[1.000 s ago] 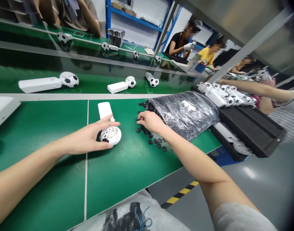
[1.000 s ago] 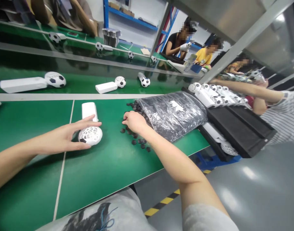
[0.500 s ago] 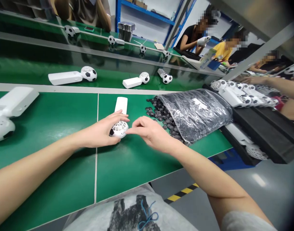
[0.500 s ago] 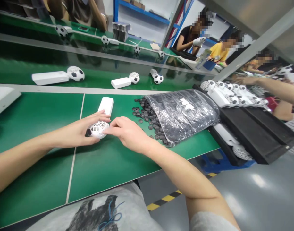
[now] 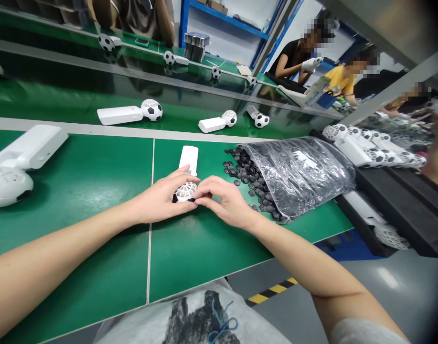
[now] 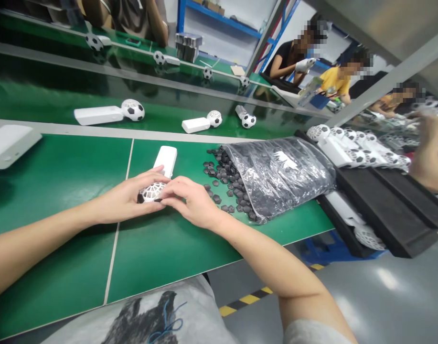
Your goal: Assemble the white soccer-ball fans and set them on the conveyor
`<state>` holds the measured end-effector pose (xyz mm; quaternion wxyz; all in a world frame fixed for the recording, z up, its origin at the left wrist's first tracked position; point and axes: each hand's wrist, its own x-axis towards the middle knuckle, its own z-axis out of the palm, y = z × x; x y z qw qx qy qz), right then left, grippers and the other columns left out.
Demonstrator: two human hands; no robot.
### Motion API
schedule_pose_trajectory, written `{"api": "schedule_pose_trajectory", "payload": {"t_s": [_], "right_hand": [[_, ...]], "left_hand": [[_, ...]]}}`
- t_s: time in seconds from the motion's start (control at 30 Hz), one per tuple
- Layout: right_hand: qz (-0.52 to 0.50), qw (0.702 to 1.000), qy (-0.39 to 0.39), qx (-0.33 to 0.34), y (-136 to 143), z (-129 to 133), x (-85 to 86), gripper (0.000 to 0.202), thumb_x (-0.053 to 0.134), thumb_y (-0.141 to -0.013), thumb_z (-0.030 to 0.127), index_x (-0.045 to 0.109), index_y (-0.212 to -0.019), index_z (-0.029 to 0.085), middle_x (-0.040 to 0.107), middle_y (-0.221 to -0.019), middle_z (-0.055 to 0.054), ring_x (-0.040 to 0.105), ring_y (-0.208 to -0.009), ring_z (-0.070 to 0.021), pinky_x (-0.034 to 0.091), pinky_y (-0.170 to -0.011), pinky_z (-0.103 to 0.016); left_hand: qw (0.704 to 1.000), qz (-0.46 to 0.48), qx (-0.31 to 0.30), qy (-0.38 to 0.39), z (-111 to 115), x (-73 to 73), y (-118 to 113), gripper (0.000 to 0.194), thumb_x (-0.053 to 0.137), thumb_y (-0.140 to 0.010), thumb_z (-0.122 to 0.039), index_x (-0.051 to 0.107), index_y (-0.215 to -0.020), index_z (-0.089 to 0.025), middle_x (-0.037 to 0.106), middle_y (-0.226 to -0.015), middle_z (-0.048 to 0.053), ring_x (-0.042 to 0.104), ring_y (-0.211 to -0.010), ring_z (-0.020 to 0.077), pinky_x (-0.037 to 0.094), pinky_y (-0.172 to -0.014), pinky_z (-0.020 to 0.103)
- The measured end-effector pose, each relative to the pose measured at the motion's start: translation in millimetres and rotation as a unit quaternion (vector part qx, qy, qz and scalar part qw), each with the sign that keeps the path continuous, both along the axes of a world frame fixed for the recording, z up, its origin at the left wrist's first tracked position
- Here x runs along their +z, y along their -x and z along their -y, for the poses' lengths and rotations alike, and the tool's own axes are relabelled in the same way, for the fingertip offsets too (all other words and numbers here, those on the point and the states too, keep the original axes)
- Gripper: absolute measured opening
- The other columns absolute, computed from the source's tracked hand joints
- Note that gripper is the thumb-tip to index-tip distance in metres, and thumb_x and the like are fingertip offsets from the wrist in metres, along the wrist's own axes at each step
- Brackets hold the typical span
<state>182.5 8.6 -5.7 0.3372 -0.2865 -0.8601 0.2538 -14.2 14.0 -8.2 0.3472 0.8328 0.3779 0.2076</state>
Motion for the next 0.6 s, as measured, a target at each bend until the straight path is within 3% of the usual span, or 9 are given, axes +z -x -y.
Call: {"api": "schedule_pose_trajectory", "payload": {"t_s": [0.27,0.4,0.6], "right_hand": [[-0.009,0.996,0.085,-0.039,0.8,2.7,-3.9,0.004,0.059,-0.082,0.015,0.06,-0.08,0.019,0.06,-0.079,0.0,0.055,-0.073,-0.0122,0.046,-0.07,-0.026],[-0.041,0.982,0.171,-0.064,5.0,4.3,-7.9,0.005,0.061,-0.08,0.02,0.057,-0.078,0.018,0.057,-0.078,0.001,0.053,-0.067,-0.0108,0.046,-0.063,-0.025],[-0.099,0.951,0.287,-0.06,8.0,5.5,-9.3,0.01,0.062,-0.077,0.021,0.053,-0.077,0.018,0.054,-0.073,0.002,0.05,-0.064,-0.0099,0.044,-0.061,-0.024]], "left_hand": [[0.999,-0.043,-0.03,-0.011,-5.1,0.9,4.2,0.05,0.05,-0.08,-0.049,0.045,-0.122,-0.02,0.037,-0.14,0.008,0.016,-0.136,0.0255,0.027,-0.107,0.041],[0.999,-0.033,-0.039,0.007,-5.3,-0.6,4.8,0.061,0.06,-0.072,-0.051,0.042,-0.123,-0.023,0.033,-0.143,0.009,0.013,-0.137,0.0273,0.025,-0.107,0.045],[0.999,-0.025,-0.03,0.022,-3.2,4.6,3.4,0.043,0.054,-0.078,-0.034,0.045,-0.118,-0.023,0.036,-0.14,0.006,0.012,-0.137,0.0217,0.021,-0.109,0.042]]}}
